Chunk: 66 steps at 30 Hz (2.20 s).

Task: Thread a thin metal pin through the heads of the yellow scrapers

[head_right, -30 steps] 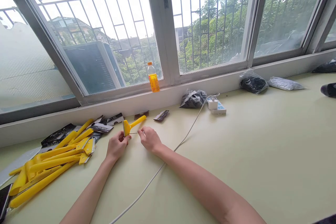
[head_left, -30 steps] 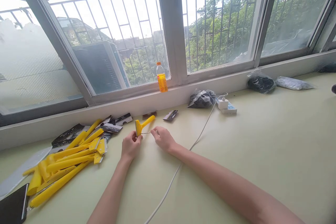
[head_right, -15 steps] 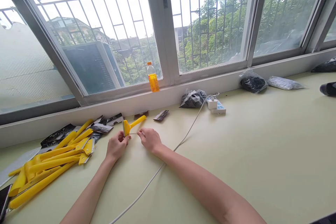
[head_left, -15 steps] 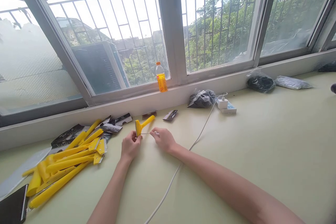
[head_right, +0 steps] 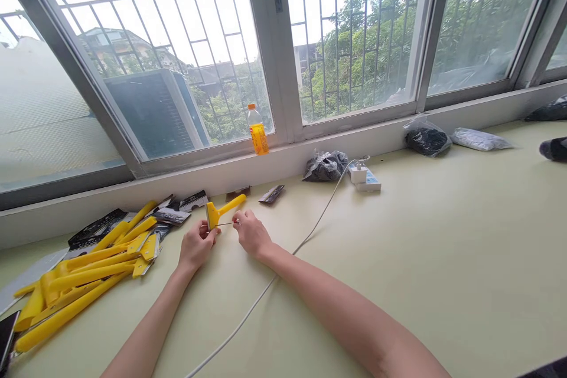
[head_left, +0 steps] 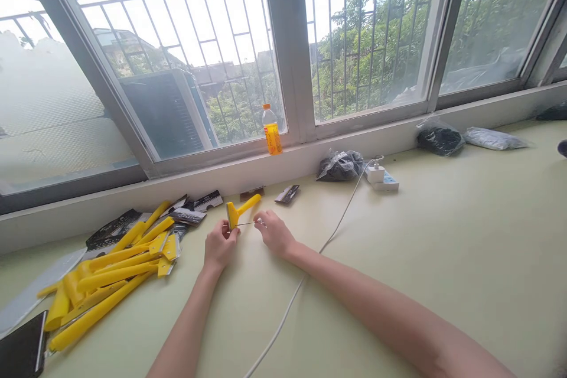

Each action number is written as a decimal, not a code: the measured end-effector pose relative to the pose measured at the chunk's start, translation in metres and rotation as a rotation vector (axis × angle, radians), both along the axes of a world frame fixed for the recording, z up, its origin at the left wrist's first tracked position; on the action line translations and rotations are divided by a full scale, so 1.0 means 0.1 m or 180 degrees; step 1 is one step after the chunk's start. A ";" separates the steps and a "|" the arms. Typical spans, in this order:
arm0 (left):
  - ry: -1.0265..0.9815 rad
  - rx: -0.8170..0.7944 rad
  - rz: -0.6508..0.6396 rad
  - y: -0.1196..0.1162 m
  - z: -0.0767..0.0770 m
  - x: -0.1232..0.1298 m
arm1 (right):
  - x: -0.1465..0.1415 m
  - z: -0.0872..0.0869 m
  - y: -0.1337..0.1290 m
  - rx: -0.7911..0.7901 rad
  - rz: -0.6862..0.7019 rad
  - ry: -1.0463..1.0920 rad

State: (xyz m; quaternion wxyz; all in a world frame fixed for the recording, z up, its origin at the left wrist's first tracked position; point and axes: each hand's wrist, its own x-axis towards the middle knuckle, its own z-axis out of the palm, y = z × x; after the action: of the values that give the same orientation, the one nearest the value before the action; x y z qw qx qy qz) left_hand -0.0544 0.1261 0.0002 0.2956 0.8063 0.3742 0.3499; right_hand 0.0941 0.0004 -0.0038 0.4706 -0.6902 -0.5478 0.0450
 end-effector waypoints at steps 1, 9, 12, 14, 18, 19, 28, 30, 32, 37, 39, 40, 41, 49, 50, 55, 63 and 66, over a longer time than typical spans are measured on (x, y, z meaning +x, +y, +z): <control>0.0003 0.0001 0.0004 0.00 0.00 0.00 | -0.01 0.01 -0.01 -0.0063 0.0008 -0.0039; 0.0076 0.0110 -0.0005 0.01 -0.01 -0.01 | -0.04 0.04 -0.03 -0.0434 -0.0175 -0.0397; 0.0114 0.0122 0.0019 0.00 0.00 0.00 | 0.00 0.04 -0.04 -0.0328 -0.0092 -0.0463; 0.0140 0.0149 0.0031 -0.01 0.00 0.00 | -0.01 0.04 -0.05 -0.0454 -0.0041 -0.0690; 0.0188 0.0217 0.0028 -0.02 0.01 0.00 | -0.08 0.04 -0.06 -0.0845 0.0010 -0.1110; 0.0185 0.0226 0.0022 -0.02 0.02 0.01 | -0.10 0.03 -0.06 -0.0877 0.0022 -0.1151; 0.0220 0.0282 0.0034 -0.05 0.04 0.00 | -0.14 0.05 -0.08 -0.0838 0.0050 -0.1263; 0.0251 0.0337 0.0062 -0.05 0.05 0.00 | -0.15 0.07 -0.11 -0.0668 0.0208 -0.1215; 0.0255 0.0342 0.0059 -0.05 0.05 0.00 | -0.17 0.08 -0.14 -0.0416 0.0571 -0.1231; 0.0161 0.0181 0.0042 -0.02 0.03 0.00 | -0.19 0.12 -0.21 -0.0097 0.1338 -0.1727; 0.0073 0.0103 0.0021 0.01 0.02 -0.01 | -0.20 0.14 -0.22 -0.0104 0.1396 -0.1987; 0.0029 0.0058 0.0012 0.02 0.01 -0.01 | -0.21 0.15 -0.22 -0.0125 0.1396 -0.2114; -0.0010 0.0010 0.0007 0.03 0.00 -0.01 | -0.22 0.16 -0.22 -0.0162 0.1381 -0.2222; -0.0159 -0.0112 -0.0036 0.05 -0.02 -0.01 | -0.35 0.17 -0.20 -0.0510 0.1049 -0.2074; -0.0157 -0.0086 -0.0024 0.05 -0.02 -0.01 | -0.36 0.15 -0.19 -0.0534 0.0955 -0.1987; -0.0287 -0.0215 -0.0107 0.05 -0.03 -0.01 | -0.37 0.08 -0.10 -0.0827 0.0384 -0.1638; -0.0554 -0.0377 0.0051 0.06 -0.05 -0.01 | -0.24 0.05 -0.03 -0.1005 -0.0220 -0.1256; -0.0526 -0.0340 -0.0017 0.06 -0.05 0.00 | -0.20 0.05 -0.05 -0.0901 -0.0209 -0.1153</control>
State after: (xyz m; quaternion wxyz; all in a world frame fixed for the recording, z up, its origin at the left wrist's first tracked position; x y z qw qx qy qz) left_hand -0.0548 0.1318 -0.0049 0.3689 0.7588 0.3646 0.3940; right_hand 0.0740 -0.0043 0.0015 0.2643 -0.7636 -0.5888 -0.0185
